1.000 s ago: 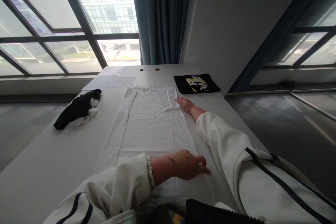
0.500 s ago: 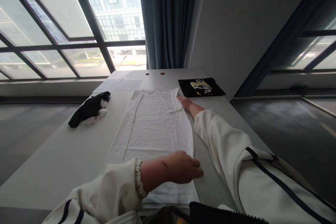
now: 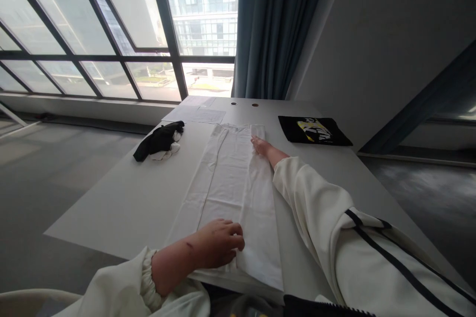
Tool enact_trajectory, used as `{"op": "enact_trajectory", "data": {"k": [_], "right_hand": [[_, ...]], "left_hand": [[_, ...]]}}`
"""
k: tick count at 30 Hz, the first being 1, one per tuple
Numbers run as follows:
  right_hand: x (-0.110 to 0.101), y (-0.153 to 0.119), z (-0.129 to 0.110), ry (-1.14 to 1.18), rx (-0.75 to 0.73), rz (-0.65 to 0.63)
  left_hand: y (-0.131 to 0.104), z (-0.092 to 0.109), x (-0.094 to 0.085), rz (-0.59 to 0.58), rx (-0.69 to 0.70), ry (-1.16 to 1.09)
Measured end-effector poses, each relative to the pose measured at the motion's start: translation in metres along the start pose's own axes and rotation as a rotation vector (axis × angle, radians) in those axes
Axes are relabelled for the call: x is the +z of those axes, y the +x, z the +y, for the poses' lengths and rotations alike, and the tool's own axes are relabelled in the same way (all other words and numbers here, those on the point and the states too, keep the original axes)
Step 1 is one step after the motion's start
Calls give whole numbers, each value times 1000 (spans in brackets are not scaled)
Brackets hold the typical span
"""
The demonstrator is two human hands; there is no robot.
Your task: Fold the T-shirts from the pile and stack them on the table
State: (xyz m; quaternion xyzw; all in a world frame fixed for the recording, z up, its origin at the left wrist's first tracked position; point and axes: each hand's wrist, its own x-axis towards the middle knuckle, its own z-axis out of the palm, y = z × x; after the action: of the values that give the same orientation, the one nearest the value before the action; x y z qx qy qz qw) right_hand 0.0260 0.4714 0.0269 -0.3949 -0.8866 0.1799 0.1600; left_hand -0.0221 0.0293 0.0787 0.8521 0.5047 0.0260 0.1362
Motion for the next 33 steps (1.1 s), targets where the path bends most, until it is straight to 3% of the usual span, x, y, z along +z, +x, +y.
{"op": "enact_trajectory", "data": {"k": [5, 11, 18, 21, 25, 28, 30, 33], "right_hand": [[23, -15, -1, -184, 121, -154], [21, -1, 1, -337, 165, -245], [26, 10, 1, -286, 162, -171], [25, 2, -3, -267, 107, -57], [18, -28, -9, -240, -80, 143], [13, -68, -8, -214, -161, 182], [10, -102, -7, -228, -132, 124], [6, -154, -10, -279, -126, -75]], "left_hand": [[-11, -6, 19, 50, -15, -26], [-9, -11, 27, 130, 6, -159], [-10, -20, 33, 84, -6, -225], [-10, -22, 30, 67, 2, -246], [-10, -21, 29, 69, 2, -247], [-10, -22, 32, 74, -3, -234], [-9, -24, 35, 75, -1, -225], [-8, -24, 42, 72, 2, -192]]}}
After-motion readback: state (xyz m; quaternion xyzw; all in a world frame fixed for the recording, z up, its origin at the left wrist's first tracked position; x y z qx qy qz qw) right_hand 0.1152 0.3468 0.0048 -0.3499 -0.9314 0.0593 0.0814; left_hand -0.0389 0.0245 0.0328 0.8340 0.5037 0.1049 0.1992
